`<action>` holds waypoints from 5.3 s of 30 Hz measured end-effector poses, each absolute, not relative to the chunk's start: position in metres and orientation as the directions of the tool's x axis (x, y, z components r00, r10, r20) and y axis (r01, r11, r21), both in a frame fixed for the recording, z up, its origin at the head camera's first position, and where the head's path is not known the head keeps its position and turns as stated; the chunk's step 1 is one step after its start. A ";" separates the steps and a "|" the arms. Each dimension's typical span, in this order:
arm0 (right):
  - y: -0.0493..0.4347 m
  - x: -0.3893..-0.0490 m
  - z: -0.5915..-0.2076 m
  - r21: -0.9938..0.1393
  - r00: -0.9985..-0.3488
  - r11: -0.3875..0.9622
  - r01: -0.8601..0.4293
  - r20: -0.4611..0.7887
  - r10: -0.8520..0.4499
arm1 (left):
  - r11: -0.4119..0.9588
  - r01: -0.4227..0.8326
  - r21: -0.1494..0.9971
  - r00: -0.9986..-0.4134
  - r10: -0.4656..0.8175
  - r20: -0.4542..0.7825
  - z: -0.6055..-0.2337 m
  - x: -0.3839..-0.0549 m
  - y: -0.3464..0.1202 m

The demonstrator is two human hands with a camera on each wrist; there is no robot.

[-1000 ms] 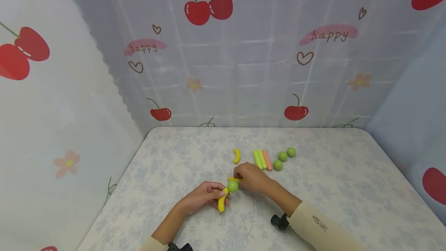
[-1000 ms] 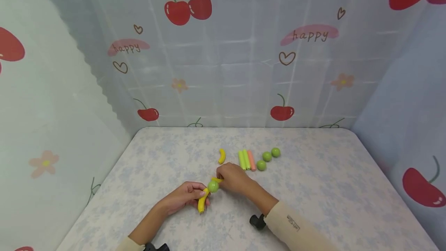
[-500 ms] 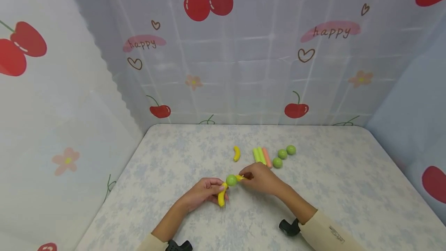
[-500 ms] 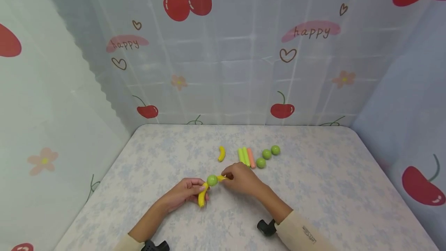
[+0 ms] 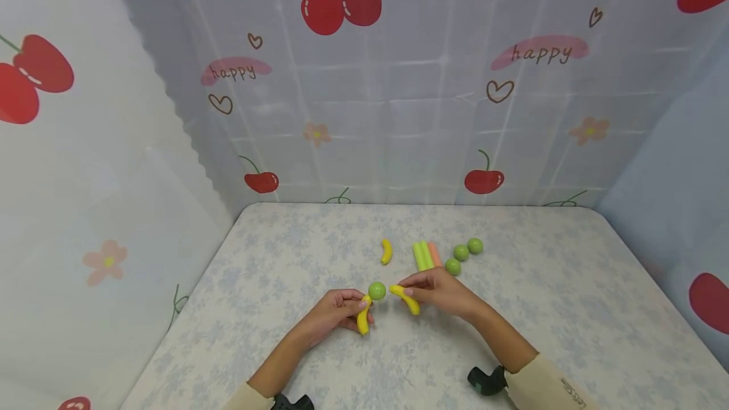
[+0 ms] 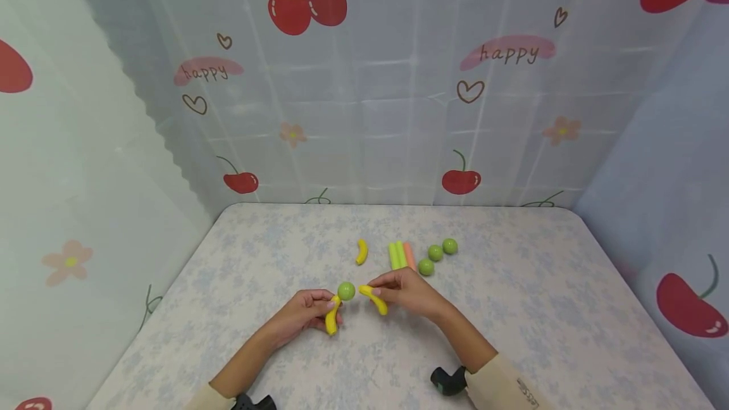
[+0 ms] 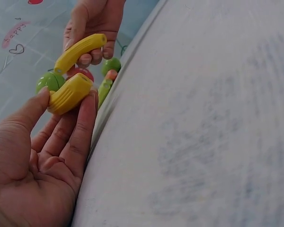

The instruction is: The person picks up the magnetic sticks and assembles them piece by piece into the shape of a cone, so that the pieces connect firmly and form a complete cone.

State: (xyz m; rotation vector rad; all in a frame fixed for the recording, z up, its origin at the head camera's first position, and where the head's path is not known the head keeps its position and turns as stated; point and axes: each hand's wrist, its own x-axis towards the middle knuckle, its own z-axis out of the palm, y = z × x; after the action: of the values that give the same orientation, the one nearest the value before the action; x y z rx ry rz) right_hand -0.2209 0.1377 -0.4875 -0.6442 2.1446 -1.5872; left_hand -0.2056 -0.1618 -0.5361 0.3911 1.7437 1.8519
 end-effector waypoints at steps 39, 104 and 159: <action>0.150 -0.222 -0.490 -0.956 -0.851 0.284 -0.078 -0.085 -0.519 | 0.125 -0.268 0.955 -0.760 0.582 -0.289 -0.520 -0.201 -0.109; 0.206 -0.249 -0.484 -0.606 -0.965 0.751 -0.263 0.164 -0.205 | 0.563 0.263 0.783 -0.870 0.489 -0.059 -0.506 -0.223 -0.110; 0.168 -0.232 -0.488 -0.867 -0.846 0.435 -0.243 -0.030 -0.532 | 0.498 0.093 0.862 -0.881 0.445 -0.162 -0.505 -0.235 -0.107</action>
State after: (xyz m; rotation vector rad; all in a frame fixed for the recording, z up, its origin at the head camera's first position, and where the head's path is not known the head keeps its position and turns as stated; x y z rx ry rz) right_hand -0.2323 0.1684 -0.4878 -0.6681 2.3931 -1.3712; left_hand -0.2349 -0.1066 -0.5053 0.4481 2.3819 1.3381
